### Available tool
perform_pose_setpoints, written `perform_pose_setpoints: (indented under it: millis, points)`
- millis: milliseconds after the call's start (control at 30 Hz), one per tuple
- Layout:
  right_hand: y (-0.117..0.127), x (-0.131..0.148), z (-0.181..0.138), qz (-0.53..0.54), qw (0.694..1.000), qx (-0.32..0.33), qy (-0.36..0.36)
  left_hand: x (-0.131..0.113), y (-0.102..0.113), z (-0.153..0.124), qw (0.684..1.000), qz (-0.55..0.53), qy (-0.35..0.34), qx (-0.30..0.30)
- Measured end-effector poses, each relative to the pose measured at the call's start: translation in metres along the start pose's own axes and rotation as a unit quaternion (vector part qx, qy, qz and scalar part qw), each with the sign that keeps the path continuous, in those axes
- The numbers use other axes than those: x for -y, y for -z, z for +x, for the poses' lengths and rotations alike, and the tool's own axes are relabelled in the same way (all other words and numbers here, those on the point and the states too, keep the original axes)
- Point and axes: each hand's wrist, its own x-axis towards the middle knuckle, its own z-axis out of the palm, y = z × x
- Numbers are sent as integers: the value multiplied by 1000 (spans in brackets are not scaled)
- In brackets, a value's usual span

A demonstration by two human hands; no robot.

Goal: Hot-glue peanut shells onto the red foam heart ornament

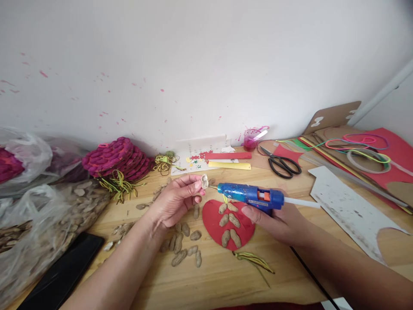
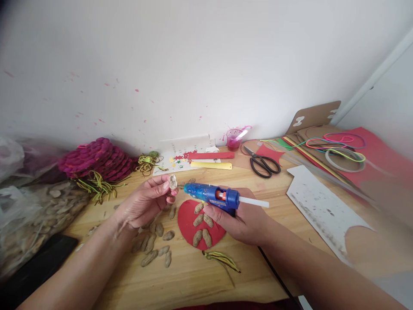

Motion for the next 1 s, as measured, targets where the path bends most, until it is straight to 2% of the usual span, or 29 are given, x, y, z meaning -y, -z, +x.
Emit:
perform_pose_setpoints:
  millis: [100,167,233,300,367,500,567,667,867,1000]
  points:
    - [0,-4,0,-28,999,-6,-32,-1,0,0,1000,4,-7,-2]
    - [0,-8,0,-17,996,-13,-89,-2,0,-1,999,30,-17,-14]
    - [0,-11,2,22,986,-28,-161,-2,0,-2,994,99,-37,-23]
    - [0,-13,4,79,971,-50,-222,0,-1,-4,974,217,-70,-18]
    - [-1,-14,8,143,947,-61,-280,3,-3,-7,926,361,-113,-8]
    - [-5,-8,15,250,892,-131,-352,7,-8,-13,789,574,-219,21]
    - [-6,-3,15,292,874,-145,-360,9,-8,-14,739,621,-257,37]
    - [-6,4,9,296,882,-121,-346,13,-7,-12,693,660,-286,52]
    - [-7,1,-6,235,927,-81,-282,18,-6,-8,655,693,-294,59]
    - [-13,-9,-10,246,923,-85,-285,20,-6,-9,637,706,-304,54]
